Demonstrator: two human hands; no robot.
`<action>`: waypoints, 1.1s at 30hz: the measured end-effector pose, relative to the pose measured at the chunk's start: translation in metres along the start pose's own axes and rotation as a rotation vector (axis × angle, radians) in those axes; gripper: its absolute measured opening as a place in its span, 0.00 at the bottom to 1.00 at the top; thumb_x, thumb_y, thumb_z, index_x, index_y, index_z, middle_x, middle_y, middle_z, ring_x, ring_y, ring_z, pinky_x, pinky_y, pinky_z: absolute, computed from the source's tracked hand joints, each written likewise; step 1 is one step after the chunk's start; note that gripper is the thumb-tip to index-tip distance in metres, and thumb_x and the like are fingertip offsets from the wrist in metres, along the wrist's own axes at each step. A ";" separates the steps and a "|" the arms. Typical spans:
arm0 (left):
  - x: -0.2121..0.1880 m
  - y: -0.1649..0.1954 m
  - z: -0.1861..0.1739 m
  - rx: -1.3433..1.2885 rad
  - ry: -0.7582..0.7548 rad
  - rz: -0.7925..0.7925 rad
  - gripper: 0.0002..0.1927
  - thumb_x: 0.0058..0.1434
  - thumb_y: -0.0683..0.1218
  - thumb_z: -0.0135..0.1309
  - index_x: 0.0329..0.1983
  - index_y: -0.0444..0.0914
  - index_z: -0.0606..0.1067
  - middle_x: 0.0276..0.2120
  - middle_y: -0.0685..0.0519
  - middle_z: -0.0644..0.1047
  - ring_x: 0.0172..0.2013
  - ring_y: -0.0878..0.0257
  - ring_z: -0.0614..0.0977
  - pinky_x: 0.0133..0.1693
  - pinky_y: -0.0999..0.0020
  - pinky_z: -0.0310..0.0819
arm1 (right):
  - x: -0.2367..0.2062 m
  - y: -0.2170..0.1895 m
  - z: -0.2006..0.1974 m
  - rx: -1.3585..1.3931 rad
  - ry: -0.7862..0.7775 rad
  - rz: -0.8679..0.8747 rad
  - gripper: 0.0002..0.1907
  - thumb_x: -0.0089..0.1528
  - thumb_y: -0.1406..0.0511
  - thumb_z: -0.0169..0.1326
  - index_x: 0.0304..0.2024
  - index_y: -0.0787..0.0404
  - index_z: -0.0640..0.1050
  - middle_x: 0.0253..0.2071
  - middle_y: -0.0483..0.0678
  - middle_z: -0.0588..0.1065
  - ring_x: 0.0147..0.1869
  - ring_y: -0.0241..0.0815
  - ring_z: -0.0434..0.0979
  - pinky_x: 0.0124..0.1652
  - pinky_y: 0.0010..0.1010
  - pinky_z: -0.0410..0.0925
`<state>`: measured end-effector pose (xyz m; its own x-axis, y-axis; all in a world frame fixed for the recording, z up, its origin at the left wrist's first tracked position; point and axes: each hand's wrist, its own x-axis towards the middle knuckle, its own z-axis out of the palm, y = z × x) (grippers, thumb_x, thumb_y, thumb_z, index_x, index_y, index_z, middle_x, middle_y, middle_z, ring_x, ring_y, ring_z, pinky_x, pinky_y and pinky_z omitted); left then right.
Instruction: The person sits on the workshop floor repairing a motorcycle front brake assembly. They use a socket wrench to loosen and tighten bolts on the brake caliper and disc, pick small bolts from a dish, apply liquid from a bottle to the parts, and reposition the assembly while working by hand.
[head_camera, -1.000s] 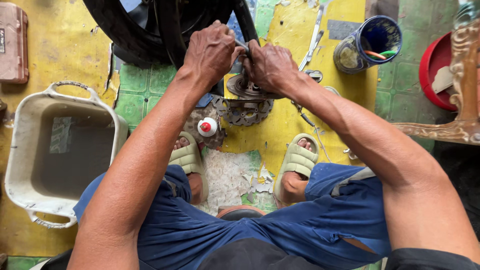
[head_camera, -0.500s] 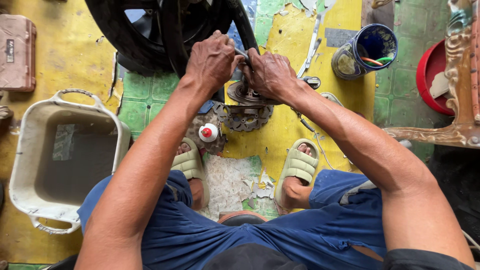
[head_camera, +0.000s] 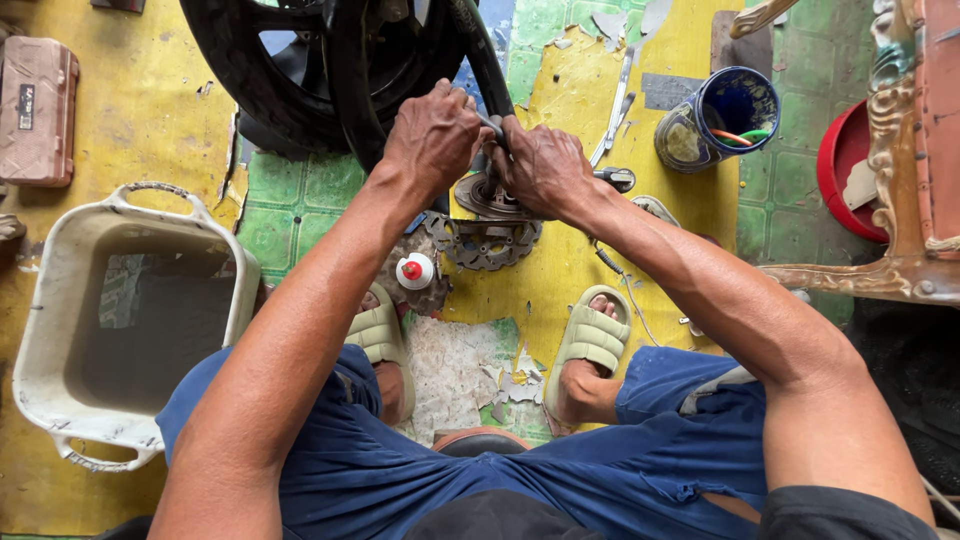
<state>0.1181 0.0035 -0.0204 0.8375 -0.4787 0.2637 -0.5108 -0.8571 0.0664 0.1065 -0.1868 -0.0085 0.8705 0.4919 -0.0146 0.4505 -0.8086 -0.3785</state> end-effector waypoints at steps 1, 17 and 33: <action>0.000 -0.001 -0.001 -0.011 0.002 -0.005 0.20 0.65 0.55 0.61 0.30 0.33 0.81 0.33 0.46 0.80 0.41 0.54 0.81 0.36 0.60 0.81 | 0.002 0.000 0.000 -0.001 0.002 -0.001 0.15 0.70 0.56 0.48 0.41 0.63 0.69 0.22 0.63 0.74 0.29 0.69 0.76 0.33 0.60 0.68; -0.003 -0.007 -0.005 -0.031 0.064 0.003 0.18 0.63 0.52 0.63 0.30 0.32 0.81 0.32 0.46 0.79 0.41 0.53 0.81 0.34 0.60 0.80 | 0.008 -0.005 -0.002 -0.028 -0.021 0.028 0.17 0.71 0.55 0.47 0.41 0.63 0.69 0.21 0.63 0.73 0.27 0.68 0.76 0.30 0.58 0.69; -0.004 -0.008 0.001 -0.026 0.083 0.007 0.18 0.63 0.53 0.63 0.31 0.32 0.81 0.33 0.47 0.79 0.41 0.54 0.81 0.35 0.61 0.80 | 0.007 -0.006 -0.004 -0.058 0.010 -0.015 0.19 0.72 0.54 0.46 0.42 0.65 0.69 0.23 0.64 0.74 0.29 0.69 0.77 0.32 0.58 0.69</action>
<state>0.1188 0.0126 -0.0229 0.8156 -0.4658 0.3434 -0.5221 -0.8482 0.0894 0.1106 -0.1794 -0.0023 0.8651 0.5015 -0.0001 0.4744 -0.8185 -0.3240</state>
